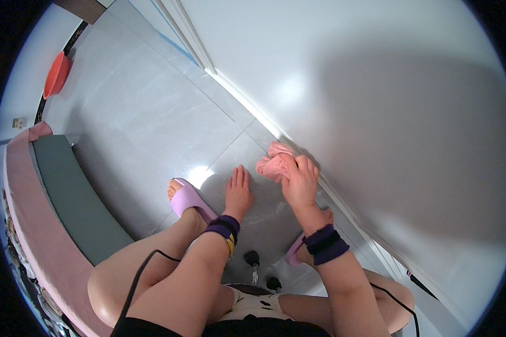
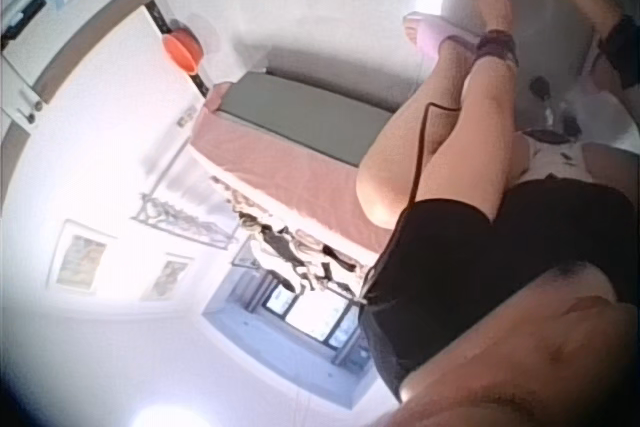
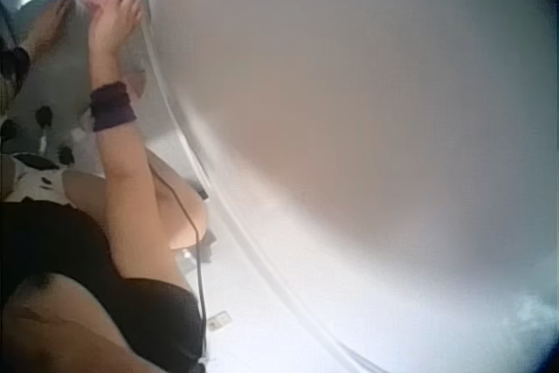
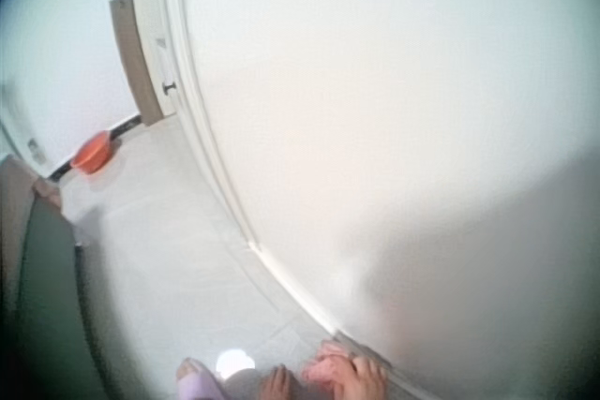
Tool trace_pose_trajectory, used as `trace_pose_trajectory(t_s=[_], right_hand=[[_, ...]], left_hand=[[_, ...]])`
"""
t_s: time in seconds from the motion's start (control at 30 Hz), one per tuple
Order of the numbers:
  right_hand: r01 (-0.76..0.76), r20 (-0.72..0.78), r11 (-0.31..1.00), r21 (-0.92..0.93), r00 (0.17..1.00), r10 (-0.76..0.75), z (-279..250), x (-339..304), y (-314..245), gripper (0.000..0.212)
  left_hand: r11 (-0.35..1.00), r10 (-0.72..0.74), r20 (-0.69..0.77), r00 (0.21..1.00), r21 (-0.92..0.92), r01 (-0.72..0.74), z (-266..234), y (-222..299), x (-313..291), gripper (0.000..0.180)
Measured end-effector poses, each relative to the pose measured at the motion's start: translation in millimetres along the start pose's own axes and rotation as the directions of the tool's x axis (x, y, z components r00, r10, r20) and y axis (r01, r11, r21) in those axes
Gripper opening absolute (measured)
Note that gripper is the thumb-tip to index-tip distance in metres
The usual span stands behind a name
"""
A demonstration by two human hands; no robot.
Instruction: The person wipes the surfaces and edges of a closet door and interior using a cloth, then picks up folded jeans from a bed and places them onto a closet shelf.
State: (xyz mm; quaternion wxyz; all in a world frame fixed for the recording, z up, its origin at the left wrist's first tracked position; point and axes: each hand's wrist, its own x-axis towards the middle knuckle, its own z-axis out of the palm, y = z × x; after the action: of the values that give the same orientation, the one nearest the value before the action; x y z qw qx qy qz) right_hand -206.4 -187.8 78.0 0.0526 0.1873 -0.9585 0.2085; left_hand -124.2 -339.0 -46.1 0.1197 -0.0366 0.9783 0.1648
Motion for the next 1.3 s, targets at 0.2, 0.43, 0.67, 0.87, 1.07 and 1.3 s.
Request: trace_pose_trajectory(t_s=[0.2,0.43,0.67,0.87,1.07,1.3], right_hand=[[-0.072,0.012,0.997,0.02,0.997,0.072,-10.4,-21.5,-0.9,0.041],[-0.132,0.058,0.991,0.02,0.99,0.13,-21.3,-35.9,2.2,0.048],[-0.168,0.033,0.985,0.028,0.985,0.168,-22.8,-50.6,10.9,0.047],[-0.203,0.04,0.979,0.02,0.979,0.202,-27.2,-58.3,24.1,0.047],[-0.215,0.038,0.976,0.017,0.976,0.215,-34.1,-62.7,27.5,0.045],[-0.234,-0.004,0.971,0.045,0.972,0.234,-53.3,-73.0,27.1,0.042]], left_hand=[[0.995,0.095,0.087,0.992,-0.037,-0.092,13.0,36.4,-44.5,0.058],[0.986,0.083,-0.049,0.995,-0.141,-0.089,18.7,34.7,-30.0,0.033],[0.978,0.016,-0.193,0.981,-0.199,-0.056,33.7,33.4,-17.0,0.013],[0.981,0.112,-0.278,0.954,-0.122,-0.15,43.0,31.7,-14.1,0.006],[0.991,0.052,-0.235,0.971,-0.109,-0.08,49.1,36.5,-13.1,0.005],[0.886,-0.193,-0.168,0.967,-0.453,0.098,30.3,38.9,-21.3,0.011]])
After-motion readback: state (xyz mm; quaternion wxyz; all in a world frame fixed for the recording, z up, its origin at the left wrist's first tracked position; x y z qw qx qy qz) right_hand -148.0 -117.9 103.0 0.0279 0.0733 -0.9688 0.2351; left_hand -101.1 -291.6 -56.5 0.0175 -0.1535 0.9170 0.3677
